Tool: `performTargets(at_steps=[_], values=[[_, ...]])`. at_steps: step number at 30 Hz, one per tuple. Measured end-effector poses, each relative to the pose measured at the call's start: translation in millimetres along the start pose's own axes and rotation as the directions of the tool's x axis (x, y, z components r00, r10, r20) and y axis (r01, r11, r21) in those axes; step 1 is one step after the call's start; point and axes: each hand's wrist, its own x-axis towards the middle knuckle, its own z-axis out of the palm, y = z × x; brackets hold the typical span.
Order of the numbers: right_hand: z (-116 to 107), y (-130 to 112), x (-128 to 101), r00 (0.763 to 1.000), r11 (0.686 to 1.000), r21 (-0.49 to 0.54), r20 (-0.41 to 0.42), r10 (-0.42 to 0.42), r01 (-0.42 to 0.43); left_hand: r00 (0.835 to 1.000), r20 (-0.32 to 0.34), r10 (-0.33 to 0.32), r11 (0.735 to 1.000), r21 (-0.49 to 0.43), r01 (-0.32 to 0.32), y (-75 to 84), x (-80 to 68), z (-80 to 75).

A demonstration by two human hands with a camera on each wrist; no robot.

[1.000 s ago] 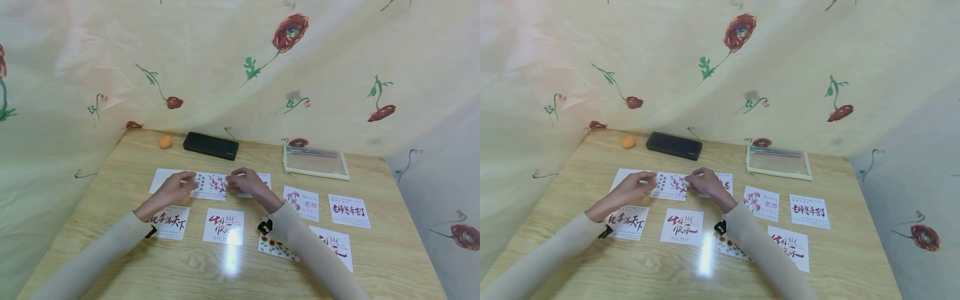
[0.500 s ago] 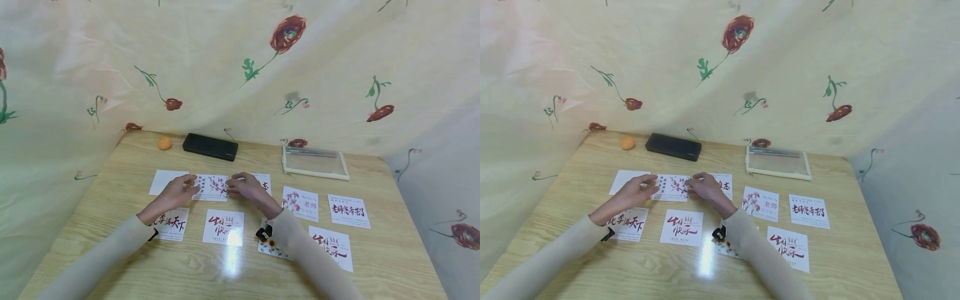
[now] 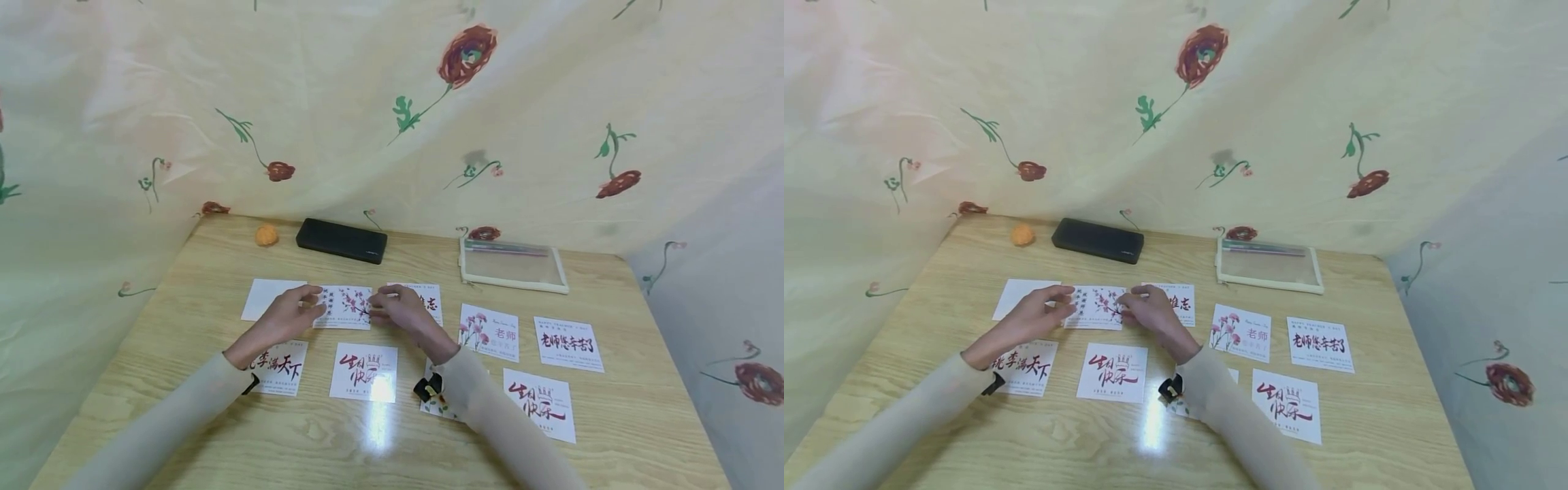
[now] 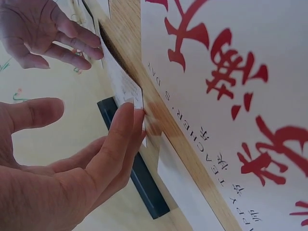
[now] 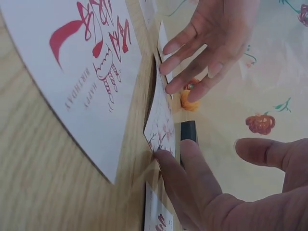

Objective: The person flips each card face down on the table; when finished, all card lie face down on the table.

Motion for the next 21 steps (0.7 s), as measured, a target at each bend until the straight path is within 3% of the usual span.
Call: performTargets(at_steps=[21], values=[[10, 0, 3, 0.999, 1.0, 0.02, -0.047, 0.0, 0.001, 0.999, -0.032, 0.012, 1.0, 0.016, -0.012, -1.6, -2.7, 5.5]])
